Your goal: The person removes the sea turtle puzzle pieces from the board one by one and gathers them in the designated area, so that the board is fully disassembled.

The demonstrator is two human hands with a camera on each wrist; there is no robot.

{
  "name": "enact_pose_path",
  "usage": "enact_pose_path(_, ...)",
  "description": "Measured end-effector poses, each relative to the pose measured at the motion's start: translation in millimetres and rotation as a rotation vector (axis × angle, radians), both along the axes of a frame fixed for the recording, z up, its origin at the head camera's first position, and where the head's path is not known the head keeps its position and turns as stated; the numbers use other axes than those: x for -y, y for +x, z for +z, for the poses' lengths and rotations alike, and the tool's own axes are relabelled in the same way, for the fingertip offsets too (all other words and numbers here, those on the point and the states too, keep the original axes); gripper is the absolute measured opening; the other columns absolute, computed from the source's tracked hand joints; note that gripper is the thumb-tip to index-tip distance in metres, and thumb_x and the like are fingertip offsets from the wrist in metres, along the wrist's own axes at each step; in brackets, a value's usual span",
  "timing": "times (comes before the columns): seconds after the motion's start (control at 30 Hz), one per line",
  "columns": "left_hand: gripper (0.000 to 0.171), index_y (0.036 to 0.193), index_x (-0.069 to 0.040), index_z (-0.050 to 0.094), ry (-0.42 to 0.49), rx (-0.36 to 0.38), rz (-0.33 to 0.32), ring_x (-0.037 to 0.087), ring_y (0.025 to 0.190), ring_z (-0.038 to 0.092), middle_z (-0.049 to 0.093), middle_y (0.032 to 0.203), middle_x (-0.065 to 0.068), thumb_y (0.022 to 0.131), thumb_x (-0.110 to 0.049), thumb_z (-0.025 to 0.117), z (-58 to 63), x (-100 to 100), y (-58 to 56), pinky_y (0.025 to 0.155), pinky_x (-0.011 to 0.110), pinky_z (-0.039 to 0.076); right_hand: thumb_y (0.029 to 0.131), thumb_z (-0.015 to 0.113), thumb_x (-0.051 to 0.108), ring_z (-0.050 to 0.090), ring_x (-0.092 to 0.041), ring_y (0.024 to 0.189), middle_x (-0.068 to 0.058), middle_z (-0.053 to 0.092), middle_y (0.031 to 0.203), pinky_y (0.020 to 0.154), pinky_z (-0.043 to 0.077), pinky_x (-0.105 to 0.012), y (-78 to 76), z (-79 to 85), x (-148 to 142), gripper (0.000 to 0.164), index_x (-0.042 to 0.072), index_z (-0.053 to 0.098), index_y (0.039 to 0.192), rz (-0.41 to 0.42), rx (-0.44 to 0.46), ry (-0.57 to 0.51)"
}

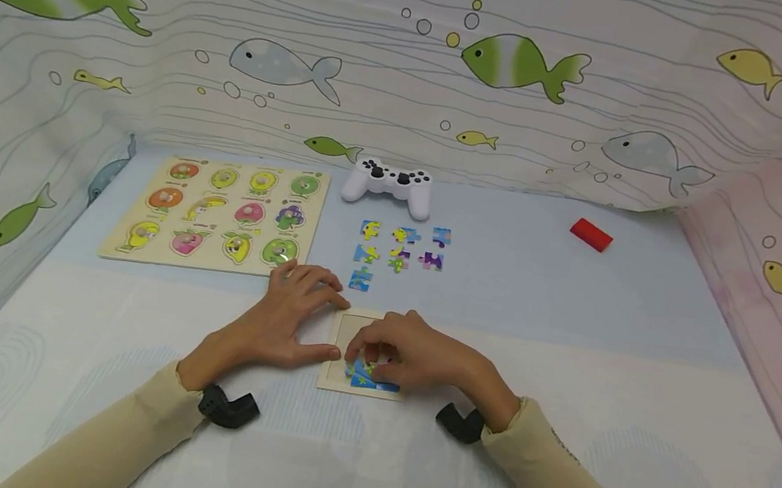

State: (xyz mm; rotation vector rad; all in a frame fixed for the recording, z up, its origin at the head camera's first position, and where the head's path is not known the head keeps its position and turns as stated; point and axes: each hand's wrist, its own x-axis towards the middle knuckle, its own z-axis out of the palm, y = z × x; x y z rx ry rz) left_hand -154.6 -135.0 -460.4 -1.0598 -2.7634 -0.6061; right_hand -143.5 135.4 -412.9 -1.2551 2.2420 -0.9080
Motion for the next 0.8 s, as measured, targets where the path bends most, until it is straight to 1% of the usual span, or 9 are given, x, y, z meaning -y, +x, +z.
enact_pose_path(0.03, 0.055, 0.121, -0.025, 0.064, -0.002, -0.001, 0.000, 0.023, 0.134, 0.041, 0.053, 0.134, 0.003, 0.082, -0.064, 0.068, -0.1, 0.0, -0.1, 0.116, 0.069, 0.011, 0.090, 0.070, 0.004, 0.057, -0.011, 0.085, 0.005, 0.067, 0.094, 0.073, 0.047, -0.024, 0.0, 0.2, 0.1, 0.030, 0.023, 0.072, 0.114, -0.001, 0.006, -0.003)
enact_pose_path(0.23, 0.056, 0.122, -0.026, 0.064, -0.010, 0.002, -0.001, 0.023, 0.134, 0.040, 0.053, 0.135, 0.002, 0.082, -0.065, 0.067, 0.8, -0.2, 0.4, 0.117, 0.069, 0.011, 0.091, 0.072, 0.008, 0.053, -0.008, 0.081, 0.008, 0.062, 0.091, 0.073, 0.045, -0.023, 0.9, 2.1, -0.6, 0.026, 0.020, 0.069, 0.114, -0.032, 0.059, 0.029)
enact_pose_path(0.33, 0.056, 0.122, -0.026, 0.064, -0.011, 0.005, -0.002, 0.023, 0.135, 0.040, 0.053, 0.135, 0.002, 0.082, -0.065, 0.067, 1.0, -0.2, 0.7, 0.117, 0.069, 0.011, 0.092, 0.072, 0.009, 0.054, -0.007, 0.083, 0.011, 0.060, 0.090, 0.075, 0.046, -0.024, 0.9, 3.3, -1.7, 0.023, 0.022, 0.070, 0.111, -0.044, 0.101, 0.043)
enact_pose_path(0.4, 0.056, 0.122, -0.026, 0.064, -0.011, 0.006, -0.001, 0.023, 0.135, 0.040, 0.053, 0.135, 0.002, 0.082, -0.065, 0.066, 0.7, 0.0, 0.9, 0.117, 0.068, 0.011, 0.092, 0.072, 0.010, 0.055, -0.006, 0.084, 0.012, 0.060, 0.089, 0.078, 0.045, -0.025, 0.4, 3.7, -2.8, 0.021, 0.023, 0.071, 0.108, -0.045, 0.121, 0.048)
enact_pose_path(0.47, 0.056, 0.122, -0.026, 0.064, -0.013, 0.007, 0.000, 0.023, 0.135, 0.039, 0.052, 0.135, 0.002, 0.082, -0.065, 0.066, 0.5, 0.2, 0.9, 0.117, 0.068, 0.010, 0.091, 0.072, 0.009, 0.056, -0.005, 0.084, 0.012, 0.060, 0.088, 0.079, 0.046, -0.025, -0.7, 2.9, -3.5, 0.020, 0.024, 0.072, 0.106, -0.039, 0.139, 0.039)
enact_pose_path(0.53, 0.056, 0.123, -0.027, 0.064, -0.015, 0.009, 0.002, 0.023, 0.135, 0.039, 0.052, 0.135, 0.001, 0.082, -0.066, 0.065, 0.5, 0.4, 0.9, 0.118, 0.067, 0.010, 0.091, 0.072, 0.008, 0.056, -0.005, 0.082, 0.010, 0.062, 0.087, 0.078, 0.046, -0.024, -1.9, 1.7, -4.5, 0.020, 0.022, 0.073, 0.105, -0.021, 0.148, 0.011)
enact_pose_path(0.67, 0.056, 0.123, -0.027, 0.064, -0.014, 0.010, 0.001, 0.023, 0.135, 0.039, 0.052, 0.135, 0.001, 0.082, -0.066, 0.065, 0.8, 0.4, 1.2, 0.118, 0.067, 0.010, 0.091, 0.072, 0.004, 0.057, -0.005, 0.078, 0.004, 0.065, 0.085, 0.071, 0.051, -0.022, -4.1, -1.3, -5.6, 0.017, 0.015, 0.074, 0.104, 0.026, 0.177, -0.062)
enact_pose_path(0.8, 0.055, 0.122, -0.026, 0.064, -0.009, 0.005, -0.001, 0.023, 0.135, 0.039, 0.052, 0.135, 0.002, 0.082, -0.065, 0.066, 0.6, 0.3, 1.3, 0.117, 0.068, 0.010, 0.092, 0.072, 0.006, 0.057, -0.003, 0.076, 0.003, 0.066, 0.084, 0.070, 0.052, -0.021, -4.9, -1.6, -5.8, 0.014, 0.013, 0.074, 0.104, 0.046, 0.182, -0.076)
